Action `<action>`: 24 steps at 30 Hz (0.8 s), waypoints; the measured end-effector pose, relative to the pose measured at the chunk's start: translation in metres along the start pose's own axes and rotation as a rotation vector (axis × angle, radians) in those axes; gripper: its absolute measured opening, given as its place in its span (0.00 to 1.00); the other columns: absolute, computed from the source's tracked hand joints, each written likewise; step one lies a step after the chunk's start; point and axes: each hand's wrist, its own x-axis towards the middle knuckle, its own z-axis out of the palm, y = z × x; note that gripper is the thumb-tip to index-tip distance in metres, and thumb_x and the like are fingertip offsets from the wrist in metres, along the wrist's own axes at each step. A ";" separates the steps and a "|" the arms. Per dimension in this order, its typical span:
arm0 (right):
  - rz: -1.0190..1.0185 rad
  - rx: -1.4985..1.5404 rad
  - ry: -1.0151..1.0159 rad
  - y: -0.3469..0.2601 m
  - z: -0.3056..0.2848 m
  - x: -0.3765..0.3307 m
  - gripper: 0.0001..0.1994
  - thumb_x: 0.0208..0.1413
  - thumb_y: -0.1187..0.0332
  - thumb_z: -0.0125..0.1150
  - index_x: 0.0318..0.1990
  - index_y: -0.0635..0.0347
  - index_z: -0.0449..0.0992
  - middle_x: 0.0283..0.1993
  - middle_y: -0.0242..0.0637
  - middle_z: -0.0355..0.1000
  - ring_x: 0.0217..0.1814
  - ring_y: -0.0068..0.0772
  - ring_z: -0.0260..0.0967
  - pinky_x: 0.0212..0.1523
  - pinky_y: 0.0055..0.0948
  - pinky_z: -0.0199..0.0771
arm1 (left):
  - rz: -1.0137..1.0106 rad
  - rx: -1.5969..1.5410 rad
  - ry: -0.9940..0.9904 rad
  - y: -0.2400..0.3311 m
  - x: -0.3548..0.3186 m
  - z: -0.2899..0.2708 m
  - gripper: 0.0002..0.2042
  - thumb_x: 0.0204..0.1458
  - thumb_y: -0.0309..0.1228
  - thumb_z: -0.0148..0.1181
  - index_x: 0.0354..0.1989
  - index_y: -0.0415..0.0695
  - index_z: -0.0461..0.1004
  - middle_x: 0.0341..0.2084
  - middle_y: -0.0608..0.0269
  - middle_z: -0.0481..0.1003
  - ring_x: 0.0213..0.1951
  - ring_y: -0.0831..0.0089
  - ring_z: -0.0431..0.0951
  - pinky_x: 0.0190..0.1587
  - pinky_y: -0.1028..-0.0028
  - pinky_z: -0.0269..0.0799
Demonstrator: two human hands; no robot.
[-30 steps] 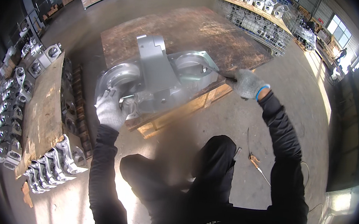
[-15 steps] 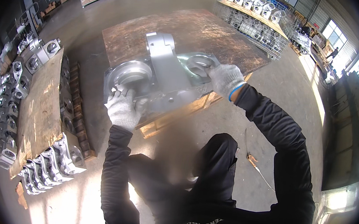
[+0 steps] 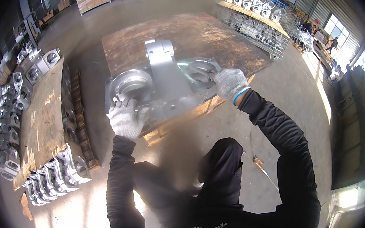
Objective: The person uses a metal file to deburr a large machined metal part on a wooden workbench. They repeatedly rotate the part and file different edges and surfaces, then place the finished part aside and pick up another similar part to continue the process.
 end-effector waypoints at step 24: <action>-0.137 0.108 0.115 0.071 -0.003 -0.008 0.07 0.48 0.64 0.66 0.33 0.49 0.87 0.33 0.41 0.83 0.39 0.47 0.85 0.39 0.47 0.83 | -0.069 0.060 -0.151 0.001 -0.003 -0.006 0.29 0.53 0.45 0.68 0.56 0.34 0.79 0.55 0.39 0.81 0.58 0.41 0.79 0.68 0.51 0.68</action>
